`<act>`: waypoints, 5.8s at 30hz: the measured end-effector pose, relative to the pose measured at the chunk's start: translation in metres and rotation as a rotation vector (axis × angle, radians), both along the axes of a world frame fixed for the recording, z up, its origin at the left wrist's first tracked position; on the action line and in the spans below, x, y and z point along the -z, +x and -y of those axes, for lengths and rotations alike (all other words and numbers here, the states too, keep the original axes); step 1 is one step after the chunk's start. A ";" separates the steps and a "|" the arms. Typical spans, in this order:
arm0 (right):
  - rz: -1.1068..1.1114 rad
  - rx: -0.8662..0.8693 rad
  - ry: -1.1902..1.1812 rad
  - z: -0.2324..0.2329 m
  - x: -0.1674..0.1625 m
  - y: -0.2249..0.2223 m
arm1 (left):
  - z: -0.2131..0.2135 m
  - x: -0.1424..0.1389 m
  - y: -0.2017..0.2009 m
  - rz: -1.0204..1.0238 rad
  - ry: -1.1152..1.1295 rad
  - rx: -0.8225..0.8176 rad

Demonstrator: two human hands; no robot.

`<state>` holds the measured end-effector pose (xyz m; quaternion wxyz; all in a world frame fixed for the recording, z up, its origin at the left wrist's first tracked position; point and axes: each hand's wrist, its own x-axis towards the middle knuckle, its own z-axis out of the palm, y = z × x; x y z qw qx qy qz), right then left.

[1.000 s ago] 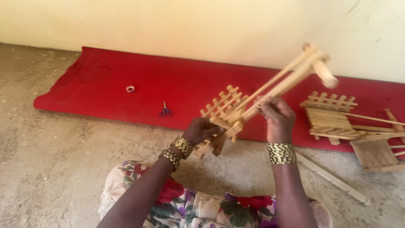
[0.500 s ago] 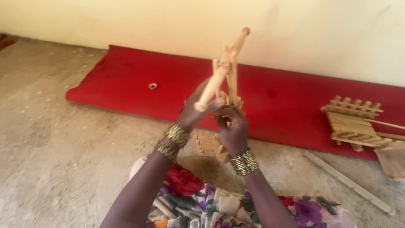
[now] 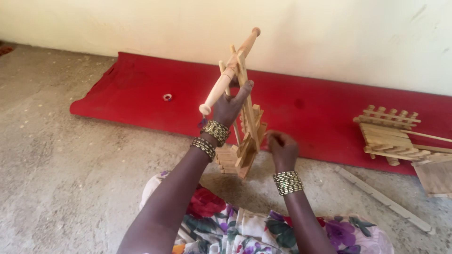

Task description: The person sits on the floor and assembles a small wooden toy cart, fitting dowels and slats into the slatted base and attaching the spool-shaped handle and side frame. They press parts together by hand, turn the assembly over, and reposition pieces to seat the joints.

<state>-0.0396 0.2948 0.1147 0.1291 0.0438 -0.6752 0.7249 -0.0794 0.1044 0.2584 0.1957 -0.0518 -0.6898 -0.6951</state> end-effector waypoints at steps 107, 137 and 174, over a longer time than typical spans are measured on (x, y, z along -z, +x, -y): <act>-0.011 0.157 0.191 0.044 0.000 0.038 | -0.012 0.060 0.019 -0.045 0.298 0.159; -0.166 0.133 0.393 0.070 0.007 0.083 | 0.005 0.056 0.017 -0.048 0.356 0.198; -0.220 0.244 0.577 0.042 0.069 0.071 | 0.021 0.114 0.050 0.500 -0.636 0.033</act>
